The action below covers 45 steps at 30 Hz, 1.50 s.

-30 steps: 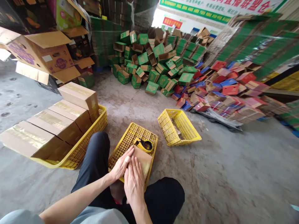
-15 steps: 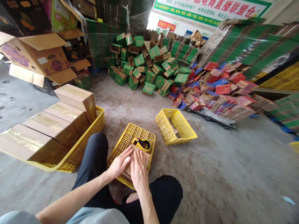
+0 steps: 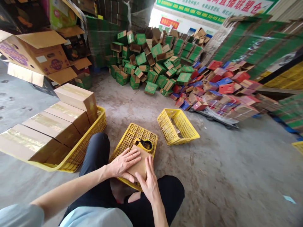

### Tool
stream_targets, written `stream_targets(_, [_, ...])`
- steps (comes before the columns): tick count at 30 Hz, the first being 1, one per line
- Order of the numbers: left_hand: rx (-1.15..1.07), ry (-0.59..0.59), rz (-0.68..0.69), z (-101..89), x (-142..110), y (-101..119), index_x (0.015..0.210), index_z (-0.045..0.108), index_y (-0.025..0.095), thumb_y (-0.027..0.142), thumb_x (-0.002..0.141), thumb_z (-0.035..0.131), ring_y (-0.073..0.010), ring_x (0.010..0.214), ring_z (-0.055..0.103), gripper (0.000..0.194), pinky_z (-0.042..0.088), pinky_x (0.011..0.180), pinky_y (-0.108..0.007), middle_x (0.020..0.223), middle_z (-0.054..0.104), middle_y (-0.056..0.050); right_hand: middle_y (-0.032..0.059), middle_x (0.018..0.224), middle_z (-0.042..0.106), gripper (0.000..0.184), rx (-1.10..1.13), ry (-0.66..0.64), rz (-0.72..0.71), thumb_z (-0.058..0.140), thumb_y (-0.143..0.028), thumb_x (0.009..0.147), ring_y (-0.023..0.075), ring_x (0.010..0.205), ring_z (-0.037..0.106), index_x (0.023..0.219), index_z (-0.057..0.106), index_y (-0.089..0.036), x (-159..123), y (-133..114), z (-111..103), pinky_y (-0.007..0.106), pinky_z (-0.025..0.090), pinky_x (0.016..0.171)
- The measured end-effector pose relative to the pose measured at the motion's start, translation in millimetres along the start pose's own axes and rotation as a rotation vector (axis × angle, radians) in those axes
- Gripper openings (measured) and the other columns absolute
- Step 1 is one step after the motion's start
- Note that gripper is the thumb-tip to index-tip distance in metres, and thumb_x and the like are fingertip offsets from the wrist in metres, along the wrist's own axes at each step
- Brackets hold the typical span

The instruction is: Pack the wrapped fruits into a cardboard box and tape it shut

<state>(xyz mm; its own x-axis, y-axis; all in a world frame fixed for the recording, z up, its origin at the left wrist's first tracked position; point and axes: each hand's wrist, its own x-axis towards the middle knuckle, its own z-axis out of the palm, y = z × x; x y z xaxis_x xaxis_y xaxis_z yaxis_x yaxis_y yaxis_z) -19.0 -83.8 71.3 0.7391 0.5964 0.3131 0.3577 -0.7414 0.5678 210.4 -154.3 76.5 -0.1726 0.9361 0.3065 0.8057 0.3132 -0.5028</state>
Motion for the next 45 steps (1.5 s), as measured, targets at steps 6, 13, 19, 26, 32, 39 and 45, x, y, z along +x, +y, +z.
stream_targets(6, [0.009,-0.020,0.015,-3.4,3,-6,0.164,0.023,0.032,0.075,0.085,0.060,-0.0362,0.154,0.025,0.097,0.012,0.127,-0.056,0.167,0.029,-0.010,0.0182,0.170,0.017,0.108,-0.053,-0.065,-0.022,0.076,-0.034,0.089,0.0372,0.154,0.023,0.166,0.001,-0.024,-7,-5,-4,0.053,0.044,0.117])
stream_targets(13, [-0.008,0.003,0.020,5.0,-3,-3,0.161,0.031,0.033,0.070,0.088,0.059,-0.0330,0.153,0.032,0.086,0.021,0.127,-0.054,0.164,0.037,-0.010,0.0172,0.160,0.043,0.080,-0.177,0.105,-0.059,0.057,-0.041,0.101,0.0352,0.146,0.043,0.166,0.014,-0.021,-26,-16,14,0.048,0.055,0.108])
stream_targets(19, [0.037,0.089,0.007,19.3,-21,14,0.163,0.027,0.030,0.054,0.099,0.054,-0.0276,0.149,0.040,0.073,0.031,0.125,-0.050,0.159,0.046,-0.009,0.0155,0.154,0.052,0.074,-0.245,0.173,-0.029,0.055,-0.042,0.102,0.0327,0.140,0.053,0.164,0.021,-0.020,-37,-30,20,0.042,0.060,0.101])
stream_targets(26, [-0.009,0.153,-0.053,16.2,-40,20,0.163,0.024,0.034,0.038,0.106,0.048,-0.0250,0.148,0.041,0.063,0.035,0.125,-0.047,0.160,0.045,-0.005,0.0147,0.149,0.058,0.060,-0.275,0.202,-0.072,0.051,-0.034,0.105,0.0321,0.136,0.057,0.161,0.033,-0.019,-46,-30,25,0.043,0.059,0.101])
stream_targets(32, [-0.065,0.210,-0.167,13.9,-38,6,0.166,0.016,0.027,0.061,0.095,0.059,-0.0321,0.152,0.032,0.090,0.040,0.120,-0.043,0.171,0.018,-0.011,0.0166,0.152,0.054,0.066,-0.291,0.136,-0.111,0.051,-0.041,0.105,0.0353,0.139,0.054,0.163,0.028,-0.019,-32,-31,20,0.058,0.048,0.111])
stream_targets(39, [-0.118,0.190,-0.155,19.5,-39,-6,0.164,0.021,0.030,0.060,0.092,0.062,-0.0323,0.148,0.038,0.088,0.042,0.118,-0.043,0.169,0.025,-0.011,0.0188,0.152,0.053,0.059,-0.292,-0.001,-0.107,0.043,-0.045,0.107,0.0337,0.143,0.049,0.154,0.045,-0.010,15,-32,23,0.054,0.047,0.114])
stream_targets(45, [-0.097,0.188,-0.122,22.7,-42,0,0.166,0.008,0.025,0.058,0.096,0.058,-0.0328,0.154,0.023,0.092,0.040,0.121,-0.044,0.171,0.017,-0.014,0.0175,0.156,0.048,0.055,-0.302,-0.023,-0.110,0.037,-0.039,0.108,0.0333,0.148,0.042,0.156,0.042,-0.011,41,-49,35,0.055,0.042,0.118])
